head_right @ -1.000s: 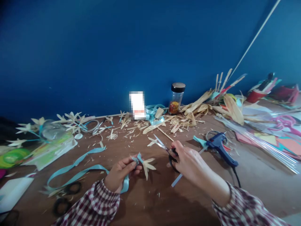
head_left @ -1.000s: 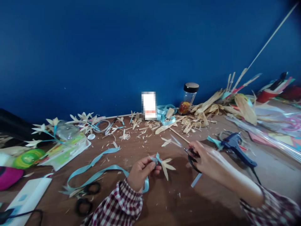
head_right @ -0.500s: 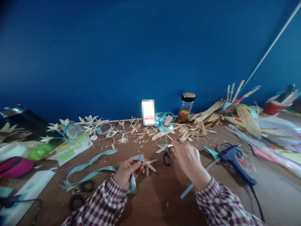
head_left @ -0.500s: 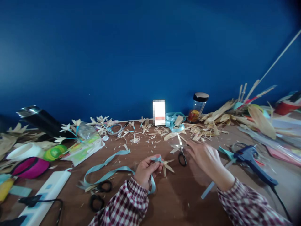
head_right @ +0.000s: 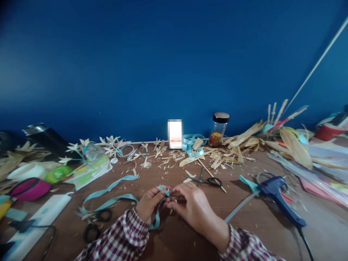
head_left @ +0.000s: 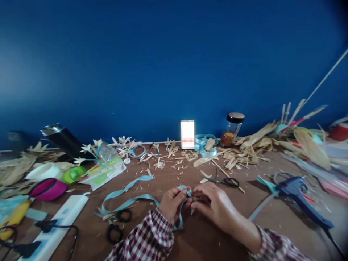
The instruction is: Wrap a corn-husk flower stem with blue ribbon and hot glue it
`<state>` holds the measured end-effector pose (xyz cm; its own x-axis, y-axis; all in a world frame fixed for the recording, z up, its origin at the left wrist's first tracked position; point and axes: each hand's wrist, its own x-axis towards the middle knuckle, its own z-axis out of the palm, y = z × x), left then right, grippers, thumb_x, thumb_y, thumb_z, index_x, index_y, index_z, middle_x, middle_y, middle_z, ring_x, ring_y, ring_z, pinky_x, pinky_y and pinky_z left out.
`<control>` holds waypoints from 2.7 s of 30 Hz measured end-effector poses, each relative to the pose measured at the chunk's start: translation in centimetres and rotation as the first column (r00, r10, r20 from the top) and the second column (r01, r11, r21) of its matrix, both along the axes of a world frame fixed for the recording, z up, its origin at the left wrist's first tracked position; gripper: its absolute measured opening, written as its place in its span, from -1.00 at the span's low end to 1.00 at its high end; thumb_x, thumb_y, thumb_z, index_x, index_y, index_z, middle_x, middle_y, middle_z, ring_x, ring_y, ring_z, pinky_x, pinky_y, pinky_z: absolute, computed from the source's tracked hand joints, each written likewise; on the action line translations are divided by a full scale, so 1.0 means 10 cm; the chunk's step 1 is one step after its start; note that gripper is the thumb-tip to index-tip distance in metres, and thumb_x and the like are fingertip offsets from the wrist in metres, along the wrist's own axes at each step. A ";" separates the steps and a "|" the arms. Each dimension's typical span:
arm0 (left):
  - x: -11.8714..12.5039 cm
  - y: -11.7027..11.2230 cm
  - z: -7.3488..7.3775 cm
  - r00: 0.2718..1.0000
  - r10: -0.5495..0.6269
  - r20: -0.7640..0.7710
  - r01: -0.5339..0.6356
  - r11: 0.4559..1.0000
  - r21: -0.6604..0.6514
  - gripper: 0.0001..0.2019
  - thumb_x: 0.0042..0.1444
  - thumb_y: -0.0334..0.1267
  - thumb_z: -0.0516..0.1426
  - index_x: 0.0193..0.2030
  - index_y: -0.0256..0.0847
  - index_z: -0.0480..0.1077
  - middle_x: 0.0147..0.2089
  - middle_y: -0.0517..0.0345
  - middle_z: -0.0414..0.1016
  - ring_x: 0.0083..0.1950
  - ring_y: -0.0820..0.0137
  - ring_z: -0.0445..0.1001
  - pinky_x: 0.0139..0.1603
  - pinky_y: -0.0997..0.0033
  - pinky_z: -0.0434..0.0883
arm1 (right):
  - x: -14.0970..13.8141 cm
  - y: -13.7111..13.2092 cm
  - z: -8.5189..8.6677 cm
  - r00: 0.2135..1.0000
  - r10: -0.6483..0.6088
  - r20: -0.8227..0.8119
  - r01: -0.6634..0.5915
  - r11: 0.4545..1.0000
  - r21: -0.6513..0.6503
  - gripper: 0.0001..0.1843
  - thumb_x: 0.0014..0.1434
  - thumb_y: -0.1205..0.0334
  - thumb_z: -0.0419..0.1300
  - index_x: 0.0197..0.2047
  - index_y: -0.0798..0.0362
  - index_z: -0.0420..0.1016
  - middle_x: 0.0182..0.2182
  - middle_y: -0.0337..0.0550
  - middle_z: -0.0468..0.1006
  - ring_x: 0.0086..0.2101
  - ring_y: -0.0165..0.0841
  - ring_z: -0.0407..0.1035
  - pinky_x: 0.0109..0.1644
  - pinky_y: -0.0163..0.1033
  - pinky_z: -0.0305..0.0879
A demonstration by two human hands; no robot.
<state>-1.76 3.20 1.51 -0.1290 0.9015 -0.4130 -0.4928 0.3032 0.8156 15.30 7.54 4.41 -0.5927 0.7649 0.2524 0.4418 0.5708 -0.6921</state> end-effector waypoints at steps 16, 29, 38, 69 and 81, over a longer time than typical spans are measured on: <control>-0.56 0.44 0.49 0.590 0.245 -0.769 0.011 0.950 0.311 -0.54 -0.17 -0.45 0.26 -0.04 -0.14 0.49 0.01 0.01 0.48 0.08 0.20 0.38 0.16 0.21 0.28 | -0.02 -0.10 -0.15 0.943 -0.092 -0.320 -0.019 0.944 -0.328 -0.87 0.16 0.25 0.12 -0.31 0.11 0.45 -0.40 -0.16 0.51 -0.36 -0.35 0.41 -0.27 -0.32 0.32; 0.13 0.02 0.48 0.491 0.001 -0.871 0.366 0.907 0.207 -0.95 -0.09 -0.31 0.29 -0.43 -0.13 0.60 -0.43 0.08 0.60 -0.39 0.32 0.48 -0.34 0.48 0.35 | 0.05 -0.05 -0.07 0.996 -0.090 0.005 0.087 0.979 0.187 -0.85 0.04 0.49 0.15 -0.37 0.08 0.49 -0.39 -0.13 0.50 -0.29 -0.28 0.31 -0.23 -0.25 0.24; 0.13 0.09 0.19 0.954 0.178 -0.240 -0.152 0.981 0.125 -0.81 -0.28 -0.26 0.40 -0.47 -0.24 0.56 -0.60 0.22 0.48 -0.56 0.52 0.37 -0.50 0.56 0.32 | 0.12 -0.22 0.07 0.988 -0.076 -0.132 0.129 0.874 0.469 -0.85 0.19 0.29 0.16 -0.17 -0.04 0.48 -0.26 -0.09 0.50 -0.20 -0.21 0.30 -0.06 -0.06 0.22; 0.06 -0.11 0.12 0.903 -0.410 0.127 0.415 0.909 -0.019 -0.70 -0.24 -0.19 0.41 -0.35 -0.29 0.54 -0.46 0.12 0.53 -0.50 0.51 0.48 -0.54 0.62 0.46 | 0.02 -0.02 -0.07 0.888 -0.018 -0.459 -0.274 0.782 -0.560 -0.77 0.00 0.19 0.33 -0.57 0.08 0.43 -0.46 -0.27 0.31 -0.42 -0.42 0.28 -0.35 -0.35 0.23; 0.16 -0.15 0.22 0.879 -0.470 -0.082 0.472 0.881 0.008 -0.69 -0.07 -0.03 0.29 -0.51 -0.29 0.56 -0.54 0.13 0.50 -0.59 0.59 0.38 -0.53 0.63 0.38 | 0.05 -0.01 -0.08 0.821 0.050 -0.568 -0.470 0.623 -0.624 -0.81 0.07 0.19 0.30 -0.51 0.03 0.43 -0.48 -0.29 0.34 -0.52 -0.43 0.36 -0.41 -0.32 0.31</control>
